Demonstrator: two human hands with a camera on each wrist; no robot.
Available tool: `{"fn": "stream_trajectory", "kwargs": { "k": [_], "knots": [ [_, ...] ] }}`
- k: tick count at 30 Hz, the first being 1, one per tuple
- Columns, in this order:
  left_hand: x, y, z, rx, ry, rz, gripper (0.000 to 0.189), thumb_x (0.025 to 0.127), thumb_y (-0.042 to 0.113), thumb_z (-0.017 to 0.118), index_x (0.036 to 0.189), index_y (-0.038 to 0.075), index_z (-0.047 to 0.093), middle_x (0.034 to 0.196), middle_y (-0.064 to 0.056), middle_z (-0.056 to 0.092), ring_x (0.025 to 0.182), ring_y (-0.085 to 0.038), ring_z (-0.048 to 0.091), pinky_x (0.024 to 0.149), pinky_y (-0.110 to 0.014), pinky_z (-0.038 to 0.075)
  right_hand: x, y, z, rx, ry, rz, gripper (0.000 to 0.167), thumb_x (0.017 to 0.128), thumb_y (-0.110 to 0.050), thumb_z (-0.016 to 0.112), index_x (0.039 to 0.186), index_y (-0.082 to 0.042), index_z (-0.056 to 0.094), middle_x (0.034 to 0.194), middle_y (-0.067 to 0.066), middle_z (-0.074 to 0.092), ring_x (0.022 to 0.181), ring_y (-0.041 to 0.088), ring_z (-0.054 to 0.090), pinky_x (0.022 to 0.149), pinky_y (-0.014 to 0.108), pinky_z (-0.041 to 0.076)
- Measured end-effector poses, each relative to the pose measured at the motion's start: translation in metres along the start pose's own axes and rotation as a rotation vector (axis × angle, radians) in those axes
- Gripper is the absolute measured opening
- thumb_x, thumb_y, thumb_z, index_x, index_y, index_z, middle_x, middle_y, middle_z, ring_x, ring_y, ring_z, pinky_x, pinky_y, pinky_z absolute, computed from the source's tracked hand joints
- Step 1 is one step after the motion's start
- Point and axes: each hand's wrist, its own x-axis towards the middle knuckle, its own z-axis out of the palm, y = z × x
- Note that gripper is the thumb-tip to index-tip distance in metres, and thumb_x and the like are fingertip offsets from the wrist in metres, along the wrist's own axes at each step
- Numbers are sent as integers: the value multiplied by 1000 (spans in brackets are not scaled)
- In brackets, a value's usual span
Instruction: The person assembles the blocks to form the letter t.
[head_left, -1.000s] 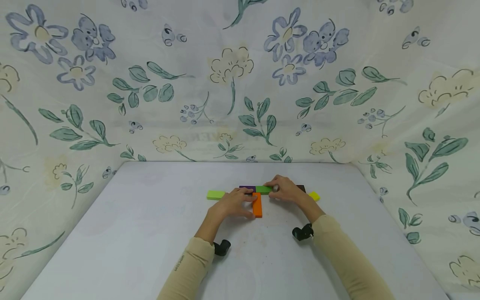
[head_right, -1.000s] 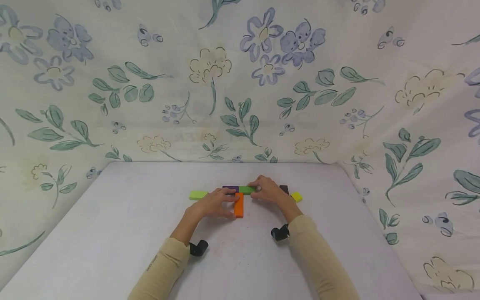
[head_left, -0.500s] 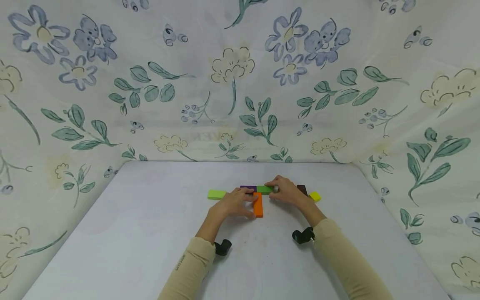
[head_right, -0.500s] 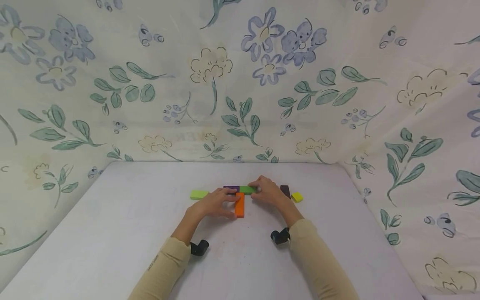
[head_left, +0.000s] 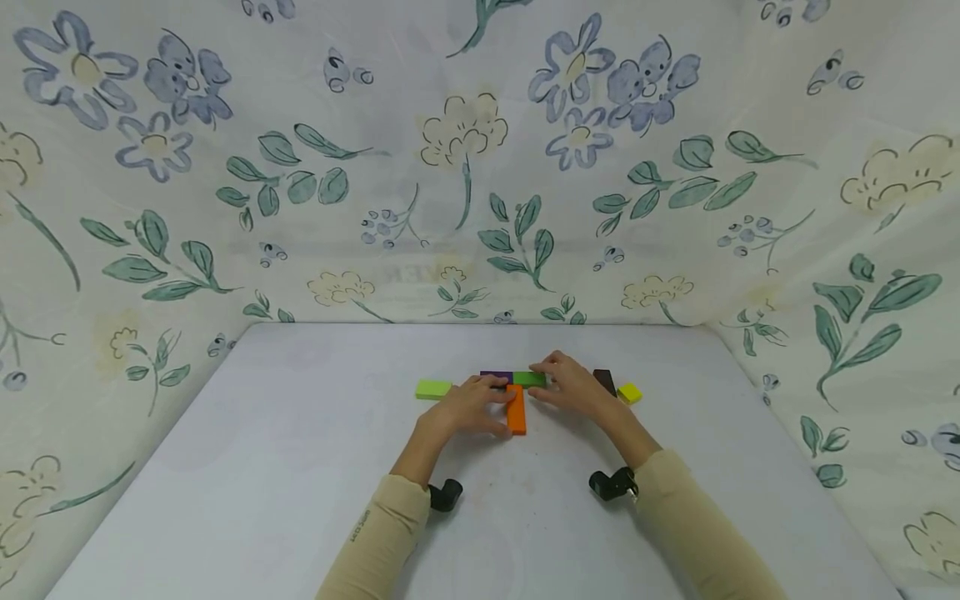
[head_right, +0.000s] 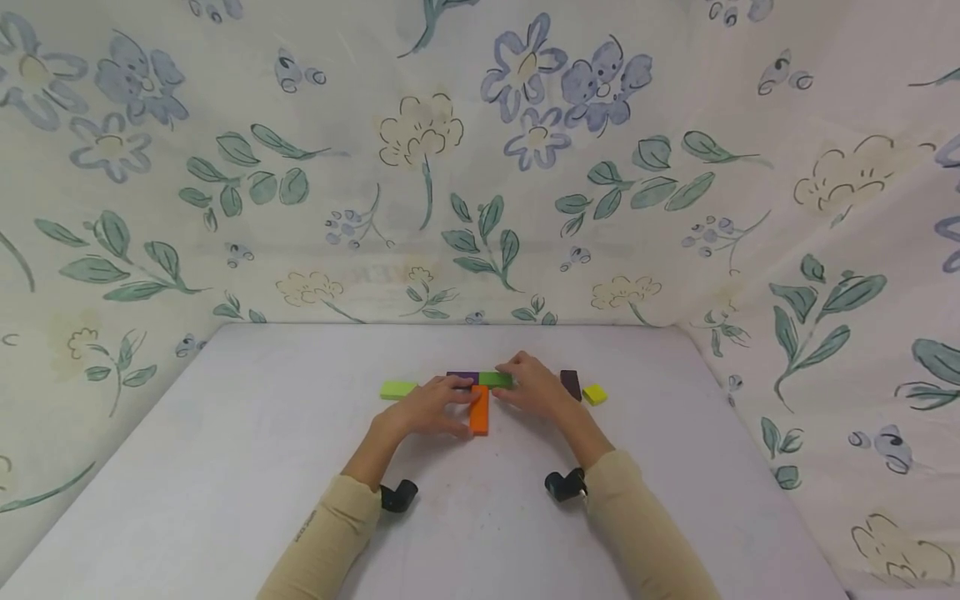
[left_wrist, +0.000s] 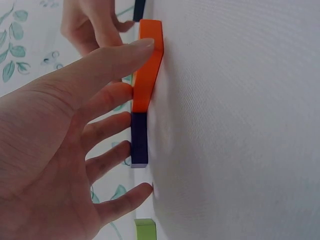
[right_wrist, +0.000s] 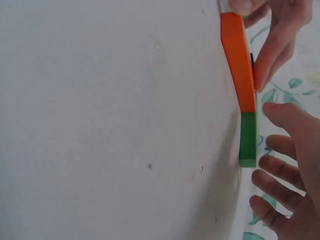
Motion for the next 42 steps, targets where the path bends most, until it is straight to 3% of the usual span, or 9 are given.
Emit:
{"fn": "stream_trajectory", "kwargs": {
  "k": [5, 18, 28, 35, 42],
  "knots": [
    [-2, 1, -1, -30, 3, -4, 65, 82, 46, 76, 140, 26, 55, 157, 2, 39, 146, -35, 29, 112, -70, 22, -6, -13, 1, -46, 11, -54, 49, 91, -42, 67, 131, -14, 64, 127, 12, 60, 114, 29, 57, 98, 48, 51],
    [-4, 3, -3, -29, 5, 1, 66, 82, 43, 77, 140, 23, 55, 157, 0, 38, 147, -35, 28, 111, -72, 21, -15, -22, 6, -48, -17, -88, 58, 90, -50, 66, 133, -11, 62, 131, 12, 59, 120, 30, 55, 104, 54, 44],
    [-4, 2, -2, -17, 16, 14, 65, 82, 42, 77, 140, 23, 55, 157, 0, 38, 145, -38, 30, 110, -72, 23, -19, -23, 5, -54, -51, -88, 69, 87, -55, 67, 141, -14, 54, 132, 8, 56, 120, 29, 52, 101, 51, 45],
    [-4, 2, -3, -35, 15, 10, 64, 81, 42, 78, 139, 24, 57, 157, -1, 39, 146, -37, 29, 111, -73, 21, -17, -26, 3, -126, -103, -80, 79, 78, -67, 69, 142, -22, 54, 129, 8, 53, 115, 26, 49, 95, 47, 47],
    [-2, 0, -1, -49, 13, 5, 64, 81, 41, 79, 139, 25, 57, 157, 0, 39, 146, -36, 28, 111, -73, 19, -13, -31, 1, -180, -173, -58, 85, 73, -69, 71, 144, -26, 51, 132, 8, 51, 116, 26, 47, 97, 46, 48]
  ]
}}
